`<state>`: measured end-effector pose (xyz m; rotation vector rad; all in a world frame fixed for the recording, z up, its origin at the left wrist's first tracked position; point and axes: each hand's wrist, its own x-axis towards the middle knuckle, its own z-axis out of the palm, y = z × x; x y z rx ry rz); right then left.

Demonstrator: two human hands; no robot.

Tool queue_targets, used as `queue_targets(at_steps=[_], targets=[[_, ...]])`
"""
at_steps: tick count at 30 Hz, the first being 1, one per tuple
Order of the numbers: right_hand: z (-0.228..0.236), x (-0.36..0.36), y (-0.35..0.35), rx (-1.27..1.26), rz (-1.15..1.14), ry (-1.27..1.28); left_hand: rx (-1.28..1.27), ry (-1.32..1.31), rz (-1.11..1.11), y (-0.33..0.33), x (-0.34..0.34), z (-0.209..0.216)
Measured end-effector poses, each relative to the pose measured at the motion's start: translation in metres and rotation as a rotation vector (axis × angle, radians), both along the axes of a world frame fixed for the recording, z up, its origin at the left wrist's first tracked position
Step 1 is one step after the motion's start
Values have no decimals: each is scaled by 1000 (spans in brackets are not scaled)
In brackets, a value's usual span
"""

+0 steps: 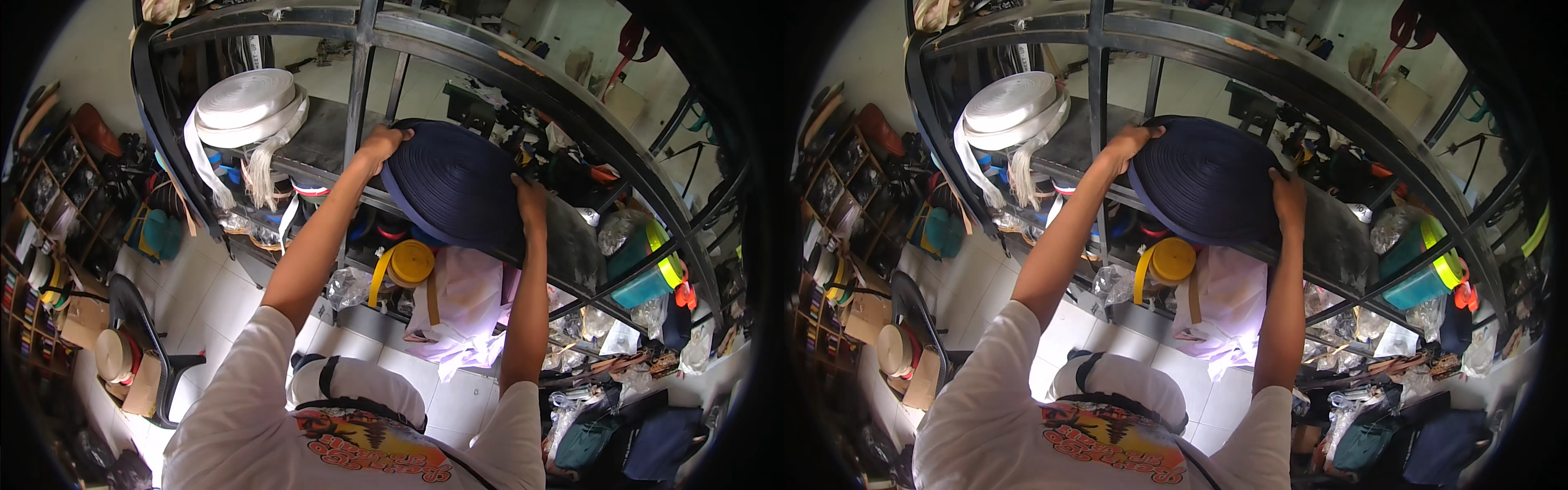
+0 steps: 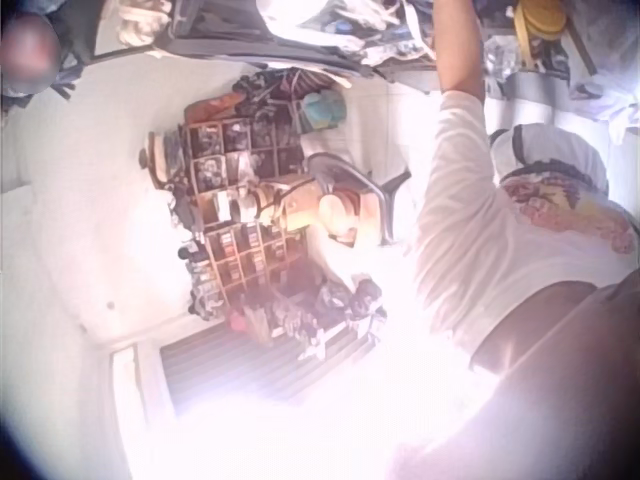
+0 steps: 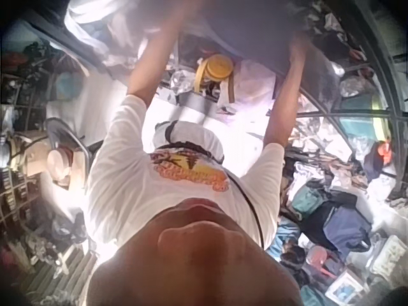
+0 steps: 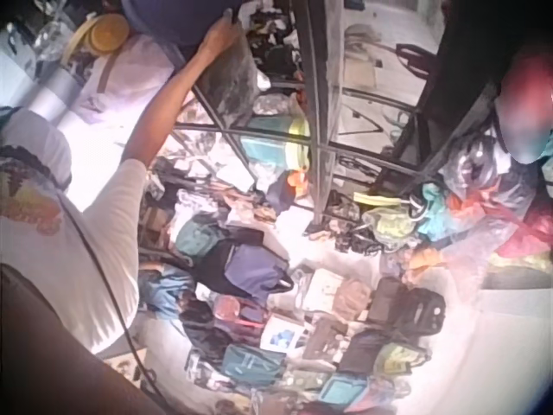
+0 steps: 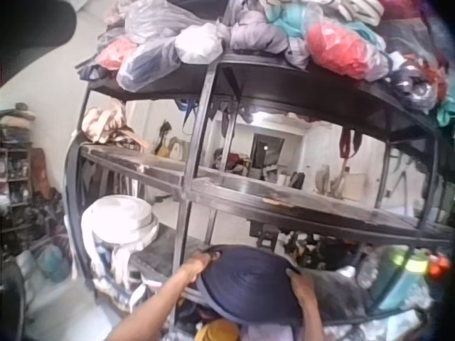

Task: The person picks up large rolls of textile materials, such as white, dark blue, tan, red, and light green, and places them onto a metal shelving unit one by one.

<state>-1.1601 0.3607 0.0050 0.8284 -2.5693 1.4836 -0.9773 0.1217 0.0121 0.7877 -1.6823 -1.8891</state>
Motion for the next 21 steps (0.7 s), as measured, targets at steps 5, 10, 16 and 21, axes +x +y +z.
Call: queue_targets(at_steps=[5, 10, 16, 21], targets=[[1, -14, -11, 58, -26, -72, -377, -199, 158, -12, -14, -3], [-8, -24, -15, 108, -77, -6, -588, -338, 135, -23, -26, 2], [-9, -10, -43, 279, -52, 104, -900, -715, 113, -41, -22, 4], [-15, -19, -62, 383, -99, 29, -893, -909, 7, -6, -13, 48]])
